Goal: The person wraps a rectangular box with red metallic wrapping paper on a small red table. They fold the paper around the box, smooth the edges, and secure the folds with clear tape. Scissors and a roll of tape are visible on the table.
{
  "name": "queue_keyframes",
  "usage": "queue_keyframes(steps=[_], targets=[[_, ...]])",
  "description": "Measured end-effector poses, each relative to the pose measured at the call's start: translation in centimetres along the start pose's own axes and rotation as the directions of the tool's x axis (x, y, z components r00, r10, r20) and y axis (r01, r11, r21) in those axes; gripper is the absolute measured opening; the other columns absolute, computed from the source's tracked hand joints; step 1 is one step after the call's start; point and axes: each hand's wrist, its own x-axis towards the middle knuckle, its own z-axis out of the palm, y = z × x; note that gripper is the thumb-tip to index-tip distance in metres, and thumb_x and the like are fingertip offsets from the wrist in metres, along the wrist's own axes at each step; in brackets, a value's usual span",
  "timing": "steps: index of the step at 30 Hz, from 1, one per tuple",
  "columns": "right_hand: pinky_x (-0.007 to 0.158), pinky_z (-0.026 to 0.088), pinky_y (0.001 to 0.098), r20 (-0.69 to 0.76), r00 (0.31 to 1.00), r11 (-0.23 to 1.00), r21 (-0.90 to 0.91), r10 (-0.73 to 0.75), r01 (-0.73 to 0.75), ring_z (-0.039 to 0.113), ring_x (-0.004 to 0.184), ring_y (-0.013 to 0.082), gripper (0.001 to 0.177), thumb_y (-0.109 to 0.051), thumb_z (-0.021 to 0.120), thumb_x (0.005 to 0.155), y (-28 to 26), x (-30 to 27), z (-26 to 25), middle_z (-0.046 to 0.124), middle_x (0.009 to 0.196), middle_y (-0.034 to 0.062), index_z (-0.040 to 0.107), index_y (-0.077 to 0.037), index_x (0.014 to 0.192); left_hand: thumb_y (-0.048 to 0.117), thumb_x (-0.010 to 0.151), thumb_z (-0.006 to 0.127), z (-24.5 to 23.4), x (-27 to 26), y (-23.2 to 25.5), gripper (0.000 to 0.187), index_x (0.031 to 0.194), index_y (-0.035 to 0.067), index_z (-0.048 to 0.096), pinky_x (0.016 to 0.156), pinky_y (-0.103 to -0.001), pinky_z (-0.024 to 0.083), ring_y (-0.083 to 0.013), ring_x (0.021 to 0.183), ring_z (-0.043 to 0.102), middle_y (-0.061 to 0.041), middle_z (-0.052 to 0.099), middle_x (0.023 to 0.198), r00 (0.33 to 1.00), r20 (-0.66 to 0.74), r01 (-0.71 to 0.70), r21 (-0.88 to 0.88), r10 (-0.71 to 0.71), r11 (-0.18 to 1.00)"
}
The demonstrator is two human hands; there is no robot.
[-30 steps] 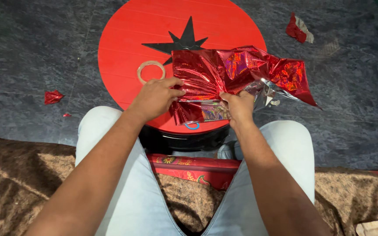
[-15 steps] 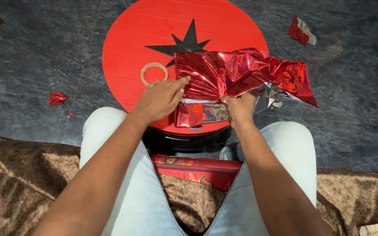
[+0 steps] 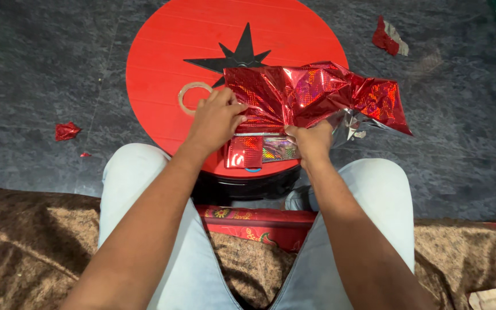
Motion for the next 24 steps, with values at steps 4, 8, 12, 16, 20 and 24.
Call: queue_keyframes(steps=[4, 8, 12, 16, 20, 24], targets=[[0.056, 0.065, 0.0326, 0.087, 0.992, 0.994, 0.053, 0.089, -0.094, 0.075, 0.072, 0.0236, 0.038, 0.011, 0.078, 0.071, -0.8, -0.1, -0.5, 0.070, 0.099, 0.0174, 0.060, 0.007, 0.104, 0.029, 0.091, 0.075, -0.2, 0.0, -0.5, 0.031, 0.121, 0.020, 0.075, 0.090, -0.050, 0.044, -0.0241, 0.122, 0.052, -0.002, 0.060, 0.129, 0.998, -0.024, -0.054, -0.014, 0.053, 0.998], [0.055, 0.063, 0.0327, 0.161, 0.965, 0.978, -0.042, 0.209, -0.205, 0.073, 0.071, 0.0211, 0.042, 0.010, 0.075, 0.071, -1.5, 0.4, -2.2, 0.071, 0.098, 0.0121, 0.063, -0.002, 0.109, 0.029, 0.091, 0.073, -0.1, 0.1, -0.6, 0.033, 0.123, 0.021, 0.075, 0.094, -0.053, 0.043, -0.0254, 0.129, 0.050, 0.000, 0.057, 0.142, 0.999, -0.004, -0.046, 0.004, 0.046, 0.999], [0.061, 0.066, 0.0328, 0.314, 0.847, 0.873, -0.384, 0.430, -0.301, 0.068, 0.071, 0.0186, 0.023, 0.004, 0.083, 0.075, -3.2, 1.6, -5.8, 0.070, 0.089, 0.0154, 0.070, 0.008, 0.094, 0.030, 0.091, 0.073, -0.2, 0.0, -0.5, 0.034, 0.124, 0.022, 0.074, 0.096, -0.054, 0.042, -0.0255, 0.130, 0.049, 0.002, 0.055, 0.145, 0.999, 0.040, 0.010, -0.023, -0.009, 1.000], [0.063, 0.063, 0.0340, 0.424, 0.693, 0.731, -0.646, 0.584, -0.221, 0.071, 0.072, 0.0189, 0.023, -0.015, 0.085, 0.075, -4.1, 1.4, -9.0, 0.074, 0.084, 0.0119, 0.076, 0.001, 0.089, 0.031, 0.090, 0.073, -0.1, 0.1, -0.5, 0.035, 0.125, 0.023, 0.074, 0.098, -0.054, 0.043, -0.0256, 0.128, 0.050, 0.003, 0.055, 0.146, 0.998, 0.057, 0.043, -0.034, -0.041, 0.999], [0.074, 0.067, 0.0394, 0.442, 0.601, 0.657, -0.730, 0.666, -0.191, 0.073, 0.089, 0.0256, 0.052, -0.031, 0.087, 0.076, -2.7, 1.4, -8.7, 0.073, 0.099, 0.0209, 0.071, 0.008, 0.107, 0.030, 0.091, 0.073, -0.1, 0.0, -0.8, 0.035, 0.125, 0.023, 0.074, 0.099, -0.053, 0.045, -0.0253, 0.128, 0.052, 0.003, 0.056, 0.145, 0.999, 0.033, 0.029, -0.049, -0.027, 0.998], [0.091, 0.065, 0.0530, 0.471, 0.593, 0.714, -0.643, 0.653, -0.277, 0.040, 0.137, 0.0405, 0.091, -0.048, 0.084, 0.074, -0.4, 1.8, -7.9, 0.039, 0.150, 0.0270, 0.054, 0.003, 0.144, 0.030, 0.088, 0.074, -0.2, 0.1, -1.0, 0.036, 0.123, 0.022, 0.074, 0.096, -0.055, 0.043, -0.0260, 0.127, 0.051, 0.002, 0.056, 0.144, 0.998, 0.036, 0.049, -0.034, -0.048, 0.998]])
